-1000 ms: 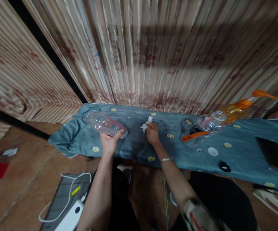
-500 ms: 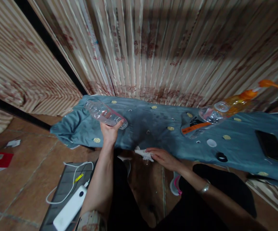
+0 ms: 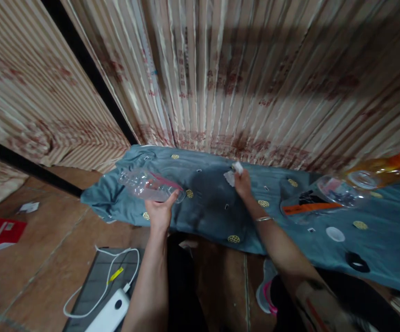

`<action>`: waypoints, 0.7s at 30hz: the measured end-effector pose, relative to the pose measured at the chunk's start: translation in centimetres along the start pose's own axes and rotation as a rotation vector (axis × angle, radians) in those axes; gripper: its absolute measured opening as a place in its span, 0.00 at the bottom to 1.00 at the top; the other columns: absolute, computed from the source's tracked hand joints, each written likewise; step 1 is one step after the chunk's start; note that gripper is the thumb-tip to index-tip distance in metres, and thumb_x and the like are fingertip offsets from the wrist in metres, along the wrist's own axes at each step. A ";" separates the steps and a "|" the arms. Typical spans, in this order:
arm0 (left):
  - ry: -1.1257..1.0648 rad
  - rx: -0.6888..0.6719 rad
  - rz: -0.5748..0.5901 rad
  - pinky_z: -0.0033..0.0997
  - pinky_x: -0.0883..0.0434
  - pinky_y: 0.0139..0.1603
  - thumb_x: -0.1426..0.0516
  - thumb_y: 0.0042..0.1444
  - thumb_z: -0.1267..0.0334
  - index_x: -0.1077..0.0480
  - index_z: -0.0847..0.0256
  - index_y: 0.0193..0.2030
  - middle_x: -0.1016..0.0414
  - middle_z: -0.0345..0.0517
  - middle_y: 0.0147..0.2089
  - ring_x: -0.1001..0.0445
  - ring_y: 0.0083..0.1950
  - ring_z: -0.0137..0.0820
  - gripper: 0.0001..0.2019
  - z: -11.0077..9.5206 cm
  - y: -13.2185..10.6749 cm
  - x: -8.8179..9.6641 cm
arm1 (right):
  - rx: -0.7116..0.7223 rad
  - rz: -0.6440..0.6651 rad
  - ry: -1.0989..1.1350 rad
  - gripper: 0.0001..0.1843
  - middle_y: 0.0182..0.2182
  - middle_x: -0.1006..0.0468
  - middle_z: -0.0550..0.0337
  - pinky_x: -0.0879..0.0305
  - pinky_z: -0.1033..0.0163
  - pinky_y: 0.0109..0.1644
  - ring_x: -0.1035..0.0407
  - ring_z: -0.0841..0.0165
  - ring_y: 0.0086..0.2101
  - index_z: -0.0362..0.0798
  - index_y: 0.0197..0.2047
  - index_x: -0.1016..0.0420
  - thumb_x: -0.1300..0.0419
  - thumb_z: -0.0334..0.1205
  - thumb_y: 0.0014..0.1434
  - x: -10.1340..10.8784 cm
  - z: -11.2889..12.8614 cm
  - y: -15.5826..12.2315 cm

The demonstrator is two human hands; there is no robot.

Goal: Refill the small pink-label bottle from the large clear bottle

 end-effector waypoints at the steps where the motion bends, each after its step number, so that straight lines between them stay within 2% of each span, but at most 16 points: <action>1: 0.005 -0.006 -0.003 0.47 0.18 0.64 0.18 0.36 0.45 0.29 0.58 0.63 0.18 0.47 0.51 0.15 0.56 0.45 0.49 0.0 -0.1 0.2 | 0.030 0.019 -0.024 0.25 0.63 0.22 0.47 0.23 0.42 0.63 0.24 0.55 0.59 0.47 0.66 0.23 0.32 0.54 0.74 -2.5 1.0 1.0; 4: 0.011 -0.013 -0.034 0.47 0.19 0.63 0.18 0.34 0.42 0.28 0.58 0.61 0.19 0.47 0.51 0.16 0.55 0.45 0.48 -0.2 -0.5 0.7 | 0.136 0.131 -0.061 0.25 0.65 0.24 0.46 0.25 0.39 0.67 0.25 0.53 0.62 0.48 0.67 0.23 0.32 0.53 0.74 -10.8 5.0 3.0; 7: 0.055 -0.026 -0.026 0.48 0.20 0.64 0.19 0.37 0.42 0.26 0.58 0.57 0.18 0.50 0.52 0.16 0.56 0.47 0.43 -0.5 -0.7 0.8 | 0.274 0.299 -0.053 0.26 0.67 0.24 0.46 0.26 0.38 0.68 0.26 0.52 0.63 0.48 0.67 0.24 0.33 0.53 0.74 -18.1 9.5 2.6; 9: 0.073 -0.044 -0.030 0.49 0.20 0.65 0.20 0.38 0.42 0.25 0.58 0.56 0.18 0.51 0.53 0.16 0.57 0.47 0.42 -0.7 -0.7 1.1 | 0.374 0.445 -0.035 0.24 0.65 0.23 0.47 0.26 0.38 0.68 0.26 0.53 0.63 0.48 0.66 0.23 0.33 0.53 0.74 -21.0 11.9 0.3; 11: 0.070 -0.063 -0.053 0.50 0.20 0.67 0.20 0.38 0.42 0.26 0.59 0.57 0.18 0.51 0.53 0.16 0.57 0.47 0.43 -0.9 -0.6 1.4 | 0.468 0.612 -0.016 0.22 0.62 0.21 0.48 0.26 0.39 0.67 0.25 0.54 0.61 0.47 0.63 0.21 0.32 0.53 0.74 -21.7 13.1 -3.7; 12: 0.062 -0.069 -0.056 0.51 0.20 0.67 0.19 0.38 0.43 0.26 0.58 0.58 0.18 0.50 0.53 0.16 0.57 0.47 0.43 -0.9 -0.4 1.5 | 0.507 0.694 -0.006 0.21 0.60 0.20 0.49 0.25 0.40 0.67 0.24 0.55 0.59 0.47 0.61 0.21 0.32 0.53 0.74 -21.0 13.2 -6.2; 14: 0.046 -0.069 -0.047 0.53 0.21 0.69 0.19 0.39 0.44 0.27 0.57 0.59 0.18 0.50 0.53 0.16 0.58 0.48 0.42 -0.9 -0.2 1.6 | 0.562 0.833 0.016 0.20 0.59 0.20 0.49 0.26 0.40 0.67 0.24 0.55 0.59 0.47 0.60 0.20 0.33 0.53 0.75 -17.9 12.6 -11.8; 18: 0.027 -0.026 -0.037 0.56 0.23 0.73 0.18 0.36 0.47 0.27 0.56 0.58 0.18 0.52 0.57 0.17 0.63 0.51 0.43 -0.7 -0.1 1.7 | 0.578 1.013 0.077 0.19 0.59 0.18 0.49 0.28 0.39 0.69 0.24 0.55 0.62 0.47 0.59 0.19 0.36 0.52 0.77 -7.4 9.9 -22.0; 20: 0.020 -0.013 -0.029 0.56 0.23 0.73 0.17 0.34 0.47 0.27 0.57 0.59 0.17 0.53 0.57 0.17 0.64 0.52 0.46 -0.8 -0.2 1.4 | 0.525 1.044 0.099 0.18 0.54 0.16 0.51 0.23 0.44 0.65 0.20 0.59 0.56 0.48 0.55 0.17 0.37 0.53 0.78 -2.7 8.3 -24.4; 21: 0.021 -0.012 -0.025 0.56 0.23 0.73 0.17 0.33 0.46 0.27 0.58 0.59 0.17 0.53 0.57 0.17 0.64 0.52 0.47 -0.8 -0.3 1.2 | 0.478 1.032 0.104 0.19 0.49 0.15 0.53 0.20 0.49 0.59 0.19 0.62 0.50 0.48 0.52 0.16 0.37 0.55 0.78 -0.8 7.4 -24.5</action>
Point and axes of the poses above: each hand's wrist, its own y-axis towards the middle knuckle, its own x-axis out of the back of the hand, z = x × y, the point moved 7 cm from there along y, towards the middle knuckle
